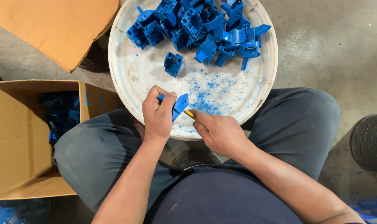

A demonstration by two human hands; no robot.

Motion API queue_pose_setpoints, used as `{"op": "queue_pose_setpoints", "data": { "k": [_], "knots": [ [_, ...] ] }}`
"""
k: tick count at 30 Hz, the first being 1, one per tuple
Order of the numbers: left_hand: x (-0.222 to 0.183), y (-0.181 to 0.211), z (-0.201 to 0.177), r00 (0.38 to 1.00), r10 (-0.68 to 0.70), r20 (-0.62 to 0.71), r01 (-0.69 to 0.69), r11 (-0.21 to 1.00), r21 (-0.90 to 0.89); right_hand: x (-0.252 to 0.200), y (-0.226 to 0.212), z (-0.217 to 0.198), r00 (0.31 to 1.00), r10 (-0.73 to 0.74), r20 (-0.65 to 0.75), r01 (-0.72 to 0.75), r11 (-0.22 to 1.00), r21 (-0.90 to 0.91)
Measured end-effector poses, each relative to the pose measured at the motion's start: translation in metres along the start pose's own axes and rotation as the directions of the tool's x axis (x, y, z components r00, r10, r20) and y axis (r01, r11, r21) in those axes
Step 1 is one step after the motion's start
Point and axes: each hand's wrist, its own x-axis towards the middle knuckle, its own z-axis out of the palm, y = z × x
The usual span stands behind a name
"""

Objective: The person cleans blue plastic components by using a yellow scraping tool to remove excess material and debris from several parts one at a time, then places the finished pieces into a box.

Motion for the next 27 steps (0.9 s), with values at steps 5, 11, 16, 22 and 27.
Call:
{"op": "queue_pose_setpoints", "data": {
  "k": [5,11,16,22,27],
  "knots": [
    [0.0,0.0,-0.001,0.998,-0.055,-0.019,0.055,0.999,-0.001,-0.002,-0.002,0.0,0.999,0.008,0.037,-0.009,1.0,0.027],
    [0.001,0.001,0.0,1.0,0.001,-0.028,0.002,0.996,0.089,0.001,0.002,0.0,0.988,0.129,0.081,-0.126,0.991,-0.043],
    [0.0,0.0,-0.001,0.998,0.024,-0.053,-0.019,0.994,0.106,-0.003,0.002,0.005,0.999,-0.031,0.024,0.031,0.999,0.021],
    [-0.002,-0.001,0.0,0.999,0.007,-0.048,0.0,0.989,0.146,-0.002,0.005,0.009,0.997,0.064,0.041,-0.063,0.998,-0.028],
    [0.0,-0.002,-0.001,0.992,0.096,-0.083,-0.076,0.973,0.216,-0.002,0.01,0.007,0.986,0.151,0.076,-0.142,0.983,-0.116]
  ]
}}
